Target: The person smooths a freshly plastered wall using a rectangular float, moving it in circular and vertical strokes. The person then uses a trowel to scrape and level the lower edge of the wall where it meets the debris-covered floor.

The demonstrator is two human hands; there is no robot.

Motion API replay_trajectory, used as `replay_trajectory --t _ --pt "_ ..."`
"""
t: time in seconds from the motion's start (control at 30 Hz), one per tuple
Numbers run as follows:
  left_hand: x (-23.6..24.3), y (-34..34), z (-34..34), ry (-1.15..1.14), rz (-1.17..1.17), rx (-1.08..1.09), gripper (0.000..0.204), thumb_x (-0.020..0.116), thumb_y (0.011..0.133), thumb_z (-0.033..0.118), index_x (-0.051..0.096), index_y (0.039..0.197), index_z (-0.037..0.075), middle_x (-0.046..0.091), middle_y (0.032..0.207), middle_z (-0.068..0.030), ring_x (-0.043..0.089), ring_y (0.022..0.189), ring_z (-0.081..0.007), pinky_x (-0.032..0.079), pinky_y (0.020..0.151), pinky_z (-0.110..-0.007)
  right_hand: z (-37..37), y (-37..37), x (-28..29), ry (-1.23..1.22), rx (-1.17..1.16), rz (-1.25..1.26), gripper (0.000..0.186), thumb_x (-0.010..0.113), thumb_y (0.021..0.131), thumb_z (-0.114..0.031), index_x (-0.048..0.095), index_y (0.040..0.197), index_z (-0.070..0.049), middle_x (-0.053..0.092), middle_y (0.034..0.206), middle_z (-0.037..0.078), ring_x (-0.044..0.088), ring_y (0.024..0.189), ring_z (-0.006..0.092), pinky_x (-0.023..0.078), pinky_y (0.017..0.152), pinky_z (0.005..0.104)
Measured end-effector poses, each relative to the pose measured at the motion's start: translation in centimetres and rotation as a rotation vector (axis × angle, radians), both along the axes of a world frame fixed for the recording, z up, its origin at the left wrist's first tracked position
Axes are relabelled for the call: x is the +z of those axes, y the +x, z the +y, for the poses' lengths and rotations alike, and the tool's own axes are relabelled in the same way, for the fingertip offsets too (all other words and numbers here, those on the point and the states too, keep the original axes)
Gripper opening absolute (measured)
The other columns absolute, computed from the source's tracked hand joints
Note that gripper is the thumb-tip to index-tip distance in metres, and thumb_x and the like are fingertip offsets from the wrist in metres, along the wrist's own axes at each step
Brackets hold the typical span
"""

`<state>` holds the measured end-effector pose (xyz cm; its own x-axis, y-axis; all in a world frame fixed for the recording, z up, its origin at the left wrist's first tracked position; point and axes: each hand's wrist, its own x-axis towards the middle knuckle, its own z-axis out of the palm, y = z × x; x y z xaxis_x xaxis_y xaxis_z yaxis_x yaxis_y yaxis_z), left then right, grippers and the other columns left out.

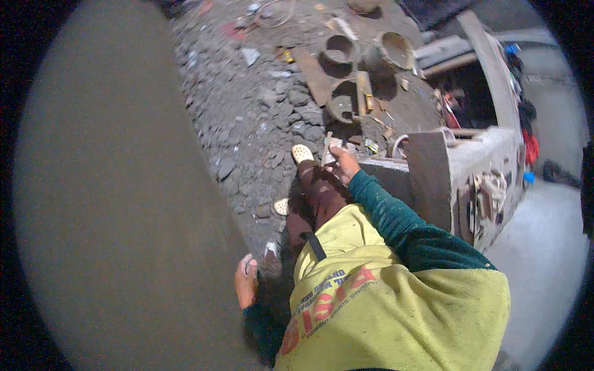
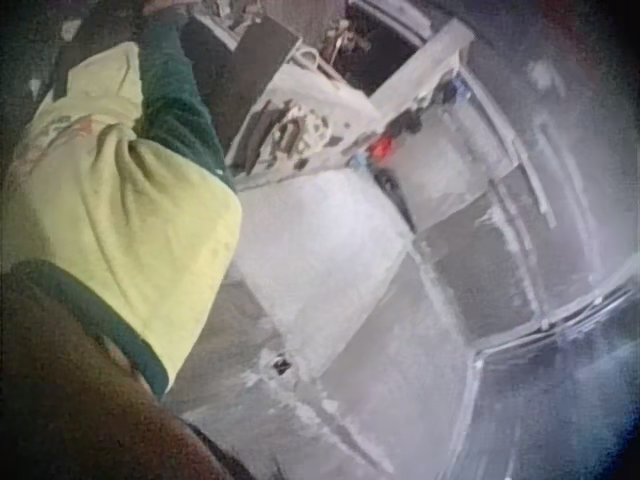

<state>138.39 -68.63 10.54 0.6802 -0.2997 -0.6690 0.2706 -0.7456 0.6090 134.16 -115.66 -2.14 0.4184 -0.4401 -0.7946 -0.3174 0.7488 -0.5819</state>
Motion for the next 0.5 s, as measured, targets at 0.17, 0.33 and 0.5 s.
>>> replay_trajectory --t 0.17,0.33,0.5 --pt "0.2 1.7 -2.2 -0.009 -0.008 -0.127 0.055 0.062 0.103 0.037 0.063 0.136 -0.006 0.068 0.136 -0.0219 0.064 0.126 -0.033 0.046 0.109 -0.041 -0.1 -1.2 6.7 -0.203 -0.056 -0.044 0.033 0.068 0.101 -0.034 0.065 0.124 -0.011 0.069 0.102 -0.001 0.065 0.084 0.0127 0.053 0.064 0.0308" --pt "1.2 7.0 -8.1 0.01 -0.015 -0.319 0.056 0.064 0.103 0.038 0.063 0.137 -0.006 0.069 0.134 -0.0218 0.066 0.12 -0.03 0.049 0.105 -0.038 -5.2 -4.3 10.7 -0.471 -0.16 -0.028 0.053 0.073 0.097 -0.039 0.065 0.131 0.001 0.071 0.12 0.011 0.067 0.109 0.0205 0.054 0.091 0.0378" --pt "1.4 11.8 -13.1 -0.033 -0.068 -0.429 0.059 0.063 0.104 0.042 0.063 0.137 -0.006 0.069 0.13 -0.0214 0.065 0.12 -0.0305 0.049 0.104 -0.04 -13.3 -11.4 14.0 -1.02 -0.4 0.074 0.056 0.074 0.096 -0.038 0.062 0.131 0.005 0.07 0.119 0.014 0.065 0.109 0.0211 0.052 0.095 0.0375"
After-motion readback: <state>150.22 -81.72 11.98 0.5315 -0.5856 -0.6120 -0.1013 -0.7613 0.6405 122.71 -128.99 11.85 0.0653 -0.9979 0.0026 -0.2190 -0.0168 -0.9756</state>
